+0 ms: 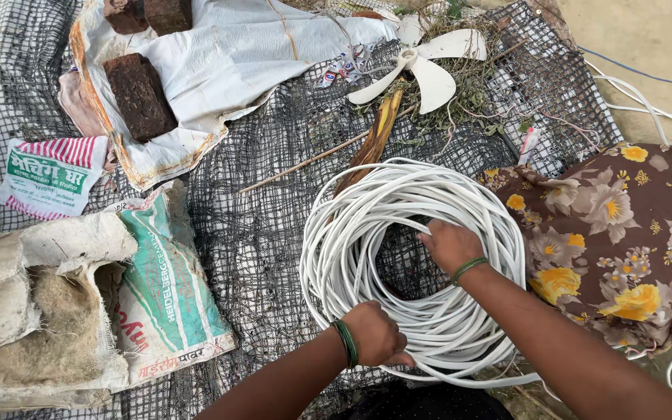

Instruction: The person winds a white cable into a circular coil by hand on a mesh surface.

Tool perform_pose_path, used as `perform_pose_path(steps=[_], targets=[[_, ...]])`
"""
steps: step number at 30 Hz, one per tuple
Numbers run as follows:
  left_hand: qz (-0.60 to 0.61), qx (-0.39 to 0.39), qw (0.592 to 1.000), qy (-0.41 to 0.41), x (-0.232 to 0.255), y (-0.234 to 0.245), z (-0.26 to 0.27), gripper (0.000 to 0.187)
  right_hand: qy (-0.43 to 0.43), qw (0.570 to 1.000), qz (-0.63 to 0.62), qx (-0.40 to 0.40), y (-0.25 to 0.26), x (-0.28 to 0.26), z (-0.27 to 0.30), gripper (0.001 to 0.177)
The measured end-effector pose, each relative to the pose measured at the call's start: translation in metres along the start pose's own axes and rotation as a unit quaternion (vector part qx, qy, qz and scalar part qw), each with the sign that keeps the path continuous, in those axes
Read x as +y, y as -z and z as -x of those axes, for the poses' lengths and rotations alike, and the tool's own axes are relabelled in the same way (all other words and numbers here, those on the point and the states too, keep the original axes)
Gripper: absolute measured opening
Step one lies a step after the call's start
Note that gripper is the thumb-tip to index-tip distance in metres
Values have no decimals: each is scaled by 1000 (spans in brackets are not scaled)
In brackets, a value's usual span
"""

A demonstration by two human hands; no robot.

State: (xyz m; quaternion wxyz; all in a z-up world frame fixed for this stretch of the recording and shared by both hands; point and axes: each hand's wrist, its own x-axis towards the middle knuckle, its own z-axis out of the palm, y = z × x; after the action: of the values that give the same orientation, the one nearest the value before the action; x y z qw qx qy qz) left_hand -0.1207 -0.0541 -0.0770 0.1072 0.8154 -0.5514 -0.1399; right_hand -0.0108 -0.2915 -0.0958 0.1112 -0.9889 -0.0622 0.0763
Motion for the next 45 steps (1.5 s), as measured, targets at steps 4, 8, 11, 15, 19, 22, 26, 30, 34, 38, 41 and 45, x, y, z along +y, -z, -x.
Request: perform_pose_path(steps=[4, 8, 11, 15, 19, 22, 26, 30, 34, 38, 41, 45], targets=[[4, -98, 995, 13, 2, -4, 26, 71, 145, 972, 7, 185, 18, 34, -21, 43], [-7, -101, 992, 69, 2, -17, 45, 73, 227, 954, 29, 193, 28, 56, -55, 42], [14, -145, 980, 138, -3, -21, 37, 73, 178, 974, 15, 140, 15, 51, -59, 40], [49, -120, 970, 204, -11, -16, 32, 71, 78, 993, -58, 69, -4, 21, -76, 41], [68, -80, 959, 262, -22, -25, 39, 83, 52, 991, -76, 93, -13, 12, -90, 42], [52, -16, 964, 260, -18, -41, 34, 97, 69, 991, -39, 105, -17, 13, -89, 40], [70, -156, 937, 305, -1, -39, 31, 96, 60, 990, -77, 97, -15, 14, -87, 43], [58, -214, 919, 325, -8, -20, 20, 93, 81, 984, -140, 77, 6, 7, -84, 45], [90, -250, 899, 348, -13, -17, 18, 97, 180, 917, -268, 233, 32, 22, -41, 36], [94, -238, 900, 353, -18, -26, 16, 102, 86, 834, -540, 67, 16, 57, 80, 25], [92, -240, 898, 357, -20, -32, 15, 103, -137, 715, -643, -238, -34, 81, 178, 43], [91, -237, 899, 356, -22, -34, 15, 104, -461, 540, -646, -280, -111, 96, 279, 64]])
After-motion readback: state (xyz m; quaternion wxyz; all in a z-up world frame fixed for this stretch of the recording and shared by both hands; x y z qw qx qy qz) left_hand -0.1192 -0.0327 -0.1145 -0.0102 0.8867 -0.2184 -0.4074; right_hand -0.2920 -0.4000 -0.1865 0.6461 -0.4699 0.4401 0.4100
